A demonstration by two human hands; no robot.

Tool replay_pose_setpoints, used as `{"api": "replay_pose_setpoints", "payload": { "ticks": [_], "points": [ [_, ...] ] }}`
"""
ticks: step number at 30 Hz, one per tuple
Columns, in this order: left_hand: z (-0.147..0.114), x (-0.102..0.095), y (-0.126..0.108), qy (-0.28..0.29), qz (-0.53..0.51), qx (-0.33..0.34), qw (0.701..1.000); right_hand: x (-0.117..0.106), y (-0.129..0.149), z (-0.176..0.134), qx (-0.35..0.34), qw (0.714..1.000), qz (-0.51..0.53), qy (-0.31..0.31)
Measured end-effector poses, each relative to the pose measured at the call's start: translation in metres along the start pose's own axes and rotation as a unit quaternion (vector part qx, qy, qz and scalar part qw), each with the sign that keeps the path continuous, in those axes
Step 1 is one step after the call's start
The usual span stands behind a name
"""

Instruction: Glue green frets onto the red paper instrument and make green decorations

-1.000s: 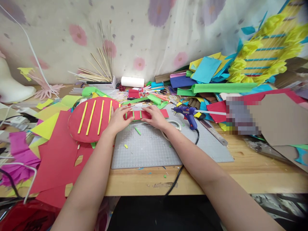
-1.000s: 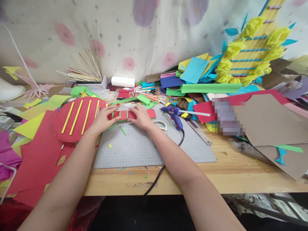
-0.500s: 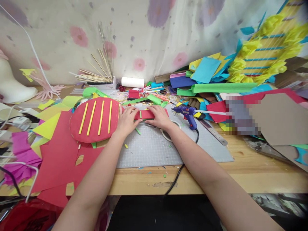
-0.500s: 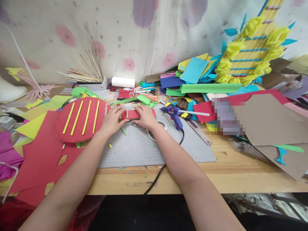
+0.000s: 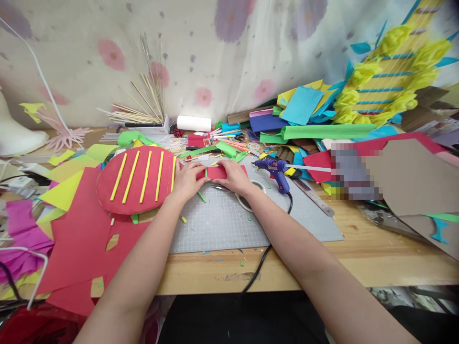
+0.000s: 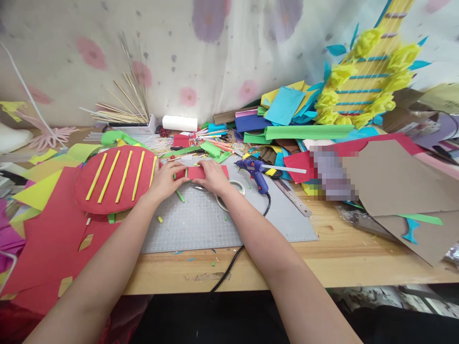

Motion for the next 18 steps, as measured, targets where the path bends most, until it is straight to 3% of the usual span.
{"api": "replay_pose_setpoints", "payload": {
  "ticks": [5, 13, 16, 18],
  "points": [
    [0.001, 0.0, 0.002, -0.001, -0.02, -0.037, 0.999, 0.002, -0.001, 0.0, -0.007, 1.0, 0.011, 0.0],
    [0.0, -0.003, 0.001, 0.013, -0.008, -0.011, 1.0, 0.002, 0.002, 0.001, 0.006, 1.0, 0.013, -0.001],
    [-0.001, -0.01, 0.004, 0.012, -0.019, -0.007, 1.0, 0.001, 0.004, 0.0, 0.004, 1.0, 0.008, 0.004],
    [-0.001, -0.02, 0.01, -0.019, -0.035, -0.033, 0.999, -0.003, 0.005, -0.001, -0.003, 1.0, 0.001, 0.002]
  ]
}}
Point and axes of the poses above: each hand's wrist, its own z-axis towards the middle knuckle, its own x-axis out of the palm, y = z × x, the point moved 2 cm from there along z, towards the middle knuckle, and after that the axes turned 10 degrees about z, right-handed, at the moved point
